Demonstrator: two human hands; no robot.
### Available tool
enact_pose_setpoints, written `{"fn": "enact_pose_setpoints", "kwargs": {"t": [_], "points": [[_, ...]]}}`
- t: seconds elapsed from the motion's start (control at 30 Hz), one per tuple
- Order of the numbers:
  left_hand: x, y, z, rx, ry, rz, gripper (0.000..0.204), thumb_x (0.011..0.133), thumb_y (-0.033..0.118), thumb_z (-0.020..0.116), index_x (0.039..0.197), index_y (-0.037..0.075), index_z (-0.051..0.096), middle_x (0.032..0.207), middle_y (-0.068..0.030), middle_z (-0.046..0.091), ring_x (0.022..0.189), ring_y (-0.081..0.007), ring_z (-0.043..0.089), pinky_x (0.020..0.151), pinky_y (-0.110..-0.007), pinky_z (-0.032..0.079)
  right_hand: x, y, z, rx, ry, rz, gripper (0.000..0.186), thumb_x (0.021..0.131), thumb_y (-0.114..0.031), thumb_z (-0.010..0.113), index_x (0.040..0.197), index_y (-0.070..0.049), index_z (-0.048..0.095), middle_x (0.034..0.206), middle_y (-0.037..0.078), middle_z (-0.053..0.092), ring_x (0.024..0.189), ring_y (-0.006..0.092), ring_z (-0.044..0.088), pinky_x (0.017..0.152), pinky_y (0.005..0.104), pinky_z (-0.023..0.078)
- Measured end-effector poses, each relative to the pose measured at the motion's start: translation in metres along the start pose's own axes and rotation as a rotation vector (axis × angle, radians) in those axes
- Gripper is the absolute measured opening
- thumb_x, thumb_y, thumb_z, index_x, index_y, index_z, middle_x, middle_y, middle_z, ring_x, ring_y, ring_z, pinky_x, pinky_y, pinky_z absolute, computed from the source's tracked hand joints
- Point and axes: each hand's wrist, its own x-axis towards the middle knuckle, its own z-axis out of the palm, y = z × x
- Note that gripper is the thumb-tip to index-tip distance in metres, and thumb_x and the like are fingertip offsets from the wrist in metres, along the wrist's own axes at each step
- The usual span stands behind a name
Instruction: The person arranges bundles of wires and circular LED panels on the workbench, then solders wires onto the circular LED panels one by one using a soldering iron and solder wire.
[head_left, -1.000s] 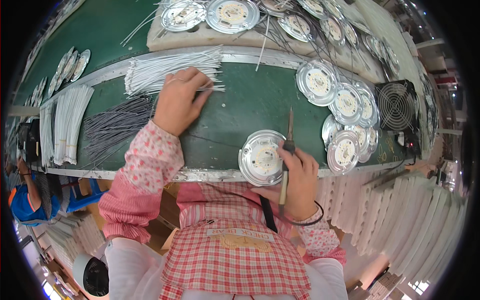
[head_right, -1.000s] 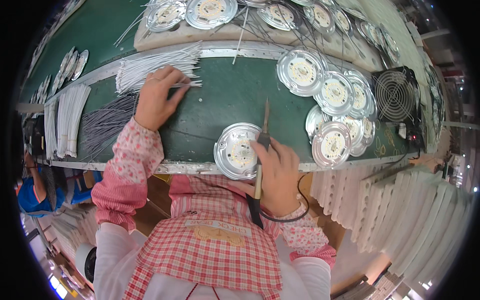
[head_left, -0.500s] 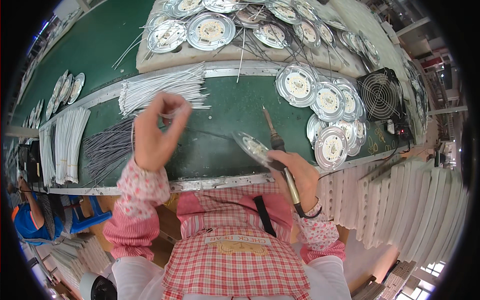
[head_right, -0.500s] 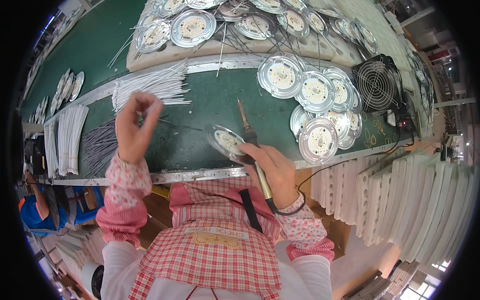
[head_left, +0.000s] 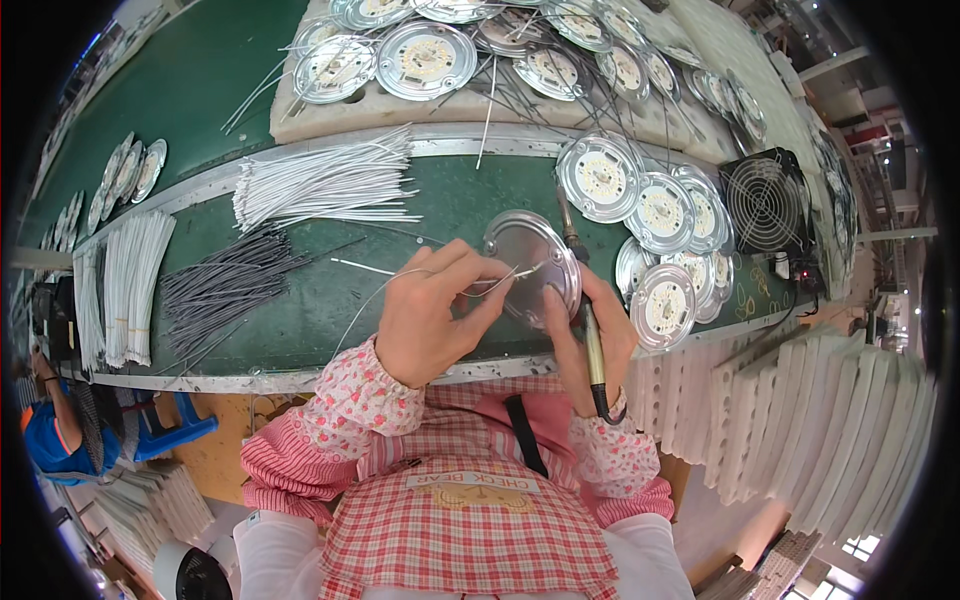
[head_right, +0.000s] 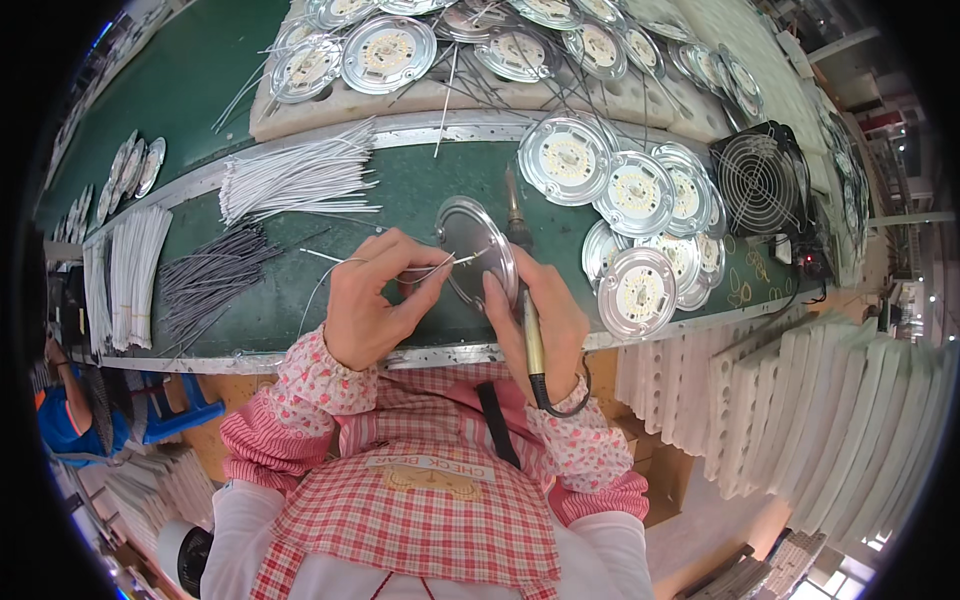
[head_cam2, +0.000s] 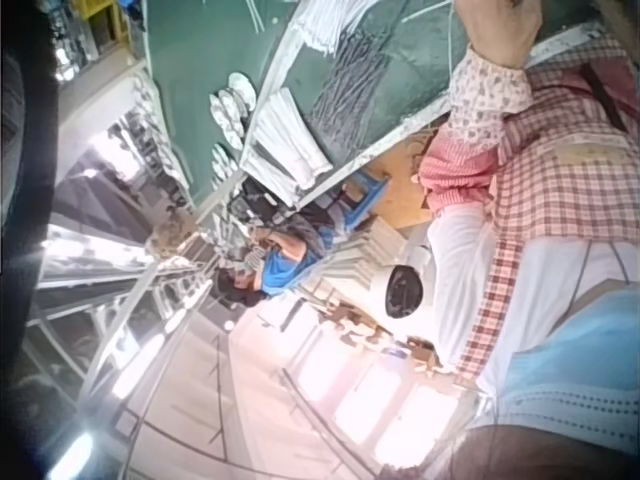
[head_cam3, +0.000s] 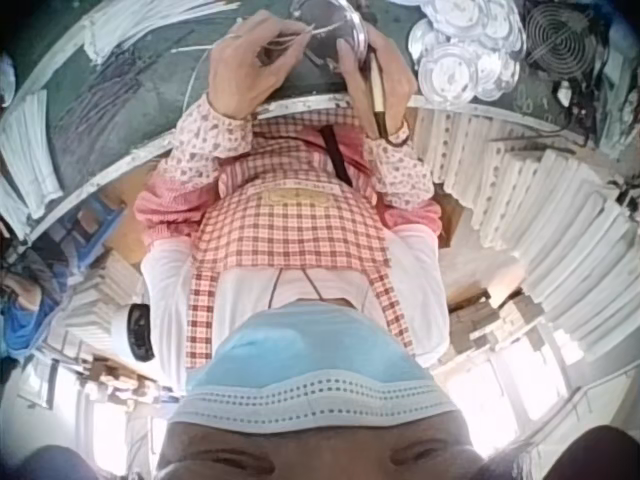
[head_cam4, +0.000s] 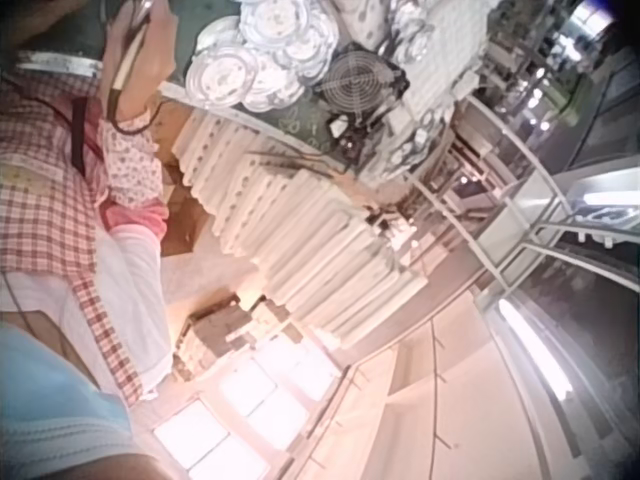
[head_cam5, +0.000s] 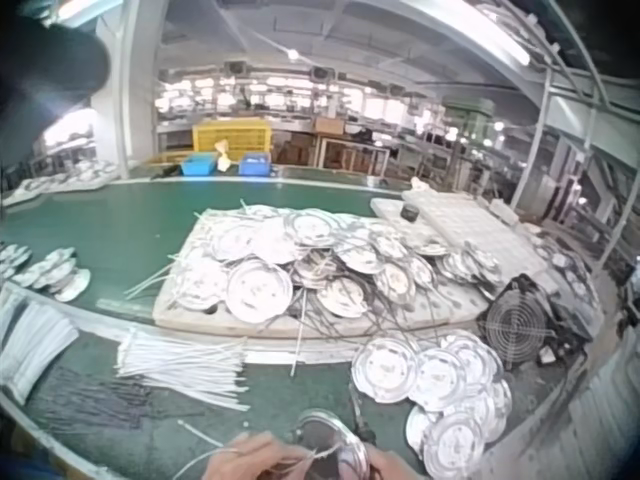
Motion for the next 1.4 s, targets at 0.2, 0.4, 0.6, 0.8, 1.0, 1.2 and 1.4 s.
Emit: {"fn": "enact_pose_setpoints", "kwargs": {"t": [0.2, 0.4, 0.6, 0.8, 1.0, 1.2, 1.4], "points": [[-0.002, 0.004, 0.005, 0.112, 0.091, 0.071, 0.017, 0.075, 0.007, 0.076, 0.091, 0.011, 0.071, 0.074, -0.0003, 0.059, 0.059, -0.0178, 0.052, 0.061, -0.031, 0.038, -0.004, -0.008, 0.004, -0.020, 0.030, -0.043, 0.035, 0.087, -0.004, 0.072, 0.121, -0.006, 0.065, 0.085, 0.011, 0.064, 0.068, 0.0202, 0.064, 0.062, 0.0291, 0.050], [-0.010, 0.005, 0.005, 0.211, 0.122, 0.167, 0.025, 0.073, 0.001, 0.076, 0.096, 0.012, 0.075, 0.072, -0.0005, 0.059, 0.058, -0.0161, 0.050, 0.058, -0.031, 0.036, -0.006, -0.018, 0.009, -0.121, 0.084, -0.171, 0.038, 0.085, 0.000, 0.072, 0.122, -0.007, 0.065, 0.085, 0.010, 0.063, 0.065, 0.0211, 0.063, 0.059, 0.0316, 0.051], [-0.020, 0.001, 0.013, 0.321, 0.219, 0.287, 0.027, 0.070, 0.001, 0.078, 0.095, 0.011, 0.075, 0.070, 0.0000, 0.057, 0.058, -0.0168, 0.050, 0.058, -0.032, 0.035, -0.010, -0.019, 0.013, -0.154, 0.110, -0.219, 0.040, 0.083, 0.000, 0.073, 0.121, -0.008, 0.065, 0.085, 0.009, 0.061, 0.065, 0.0206, 0.064, 0.057, 0.0331, 0.051], [-0.021, -0.001, 0.011, 0.181, 0.249, 0.184, 0.029, 0.070, -0.001, 0.078, 0.096, 0.011, 0.075, 0.069, 0.0006, 0.057, 0.060, -0.0159, 0.050, 0.058, -0.032, 0.034, -0.011, -0.021, 0.014, -0.144, 0.123, -0.204, 0.040, 0.083, 0.000, 0.072, 0.121, -0.008, 0.065, 0.084, 0.009, 0.061, 0.064, 0.0208, 0.064, 0.056, 0.0332, 0.051], [-0.020, 0.000, 0.012, 0.168, 0.208, 0.185, 0.029, 0.070, -0.002, 0.077, 0.096, 0.011, 0.075, 0.069, 0.0006, 0.056, 0.061, -0.0159, 0.050, 0.058, -0.032, 0.034, -0.014, -0.019, 0.016, -0.190, 0.102, -0.198, 0.042, 0.082, -0.004, 0.076, 0.122, -0.009, 0.065, 0.085, 0.010, 0.061, 0.065, 0.0212, 0.065, 0.057, 0.0330, 0.052], [-0.017, -0.016, -0.001, 0.086, 0.074, 0.035, 0.022, 0.074, 0.001, 0.074, 0.095, 0.007, 0.073, 0.074, -0.0057, 0.060, 0.065, -0.0216, 0.056, 0.062, -0.033, 0.040, -0.008, -0.026, 0.008, 0.063, -0.140, -0.191, 0.067, 0.067, -0.022, 0.091, 0.127, -0.011, 0.063, 0.097, 0.010, 0.065, 0.077, 0.0244, 0.067, 0.064, 0.0347, 0.055], [-0.006, -0.026, -0.011, -0.188, -0.117, -0.268, 0.019, 0.081, 0.001, 0.070, 0.100, 0.002, 0.072, 0.081, -0.0078, 0.065, 0.072, -0.0149, 0.062, 0.066, -0.028, 0.048, 0.033, 0.020, 0.007, 0.277, -0.401, -0.206, 0.113, 0.060, -0.026, 0.095, 0.150, -0.002, 0.031, 0.139, 0.019, 0.047, 0.127, 0.0345, 0.050, 0.106, 0.0406, 0.041]]}}
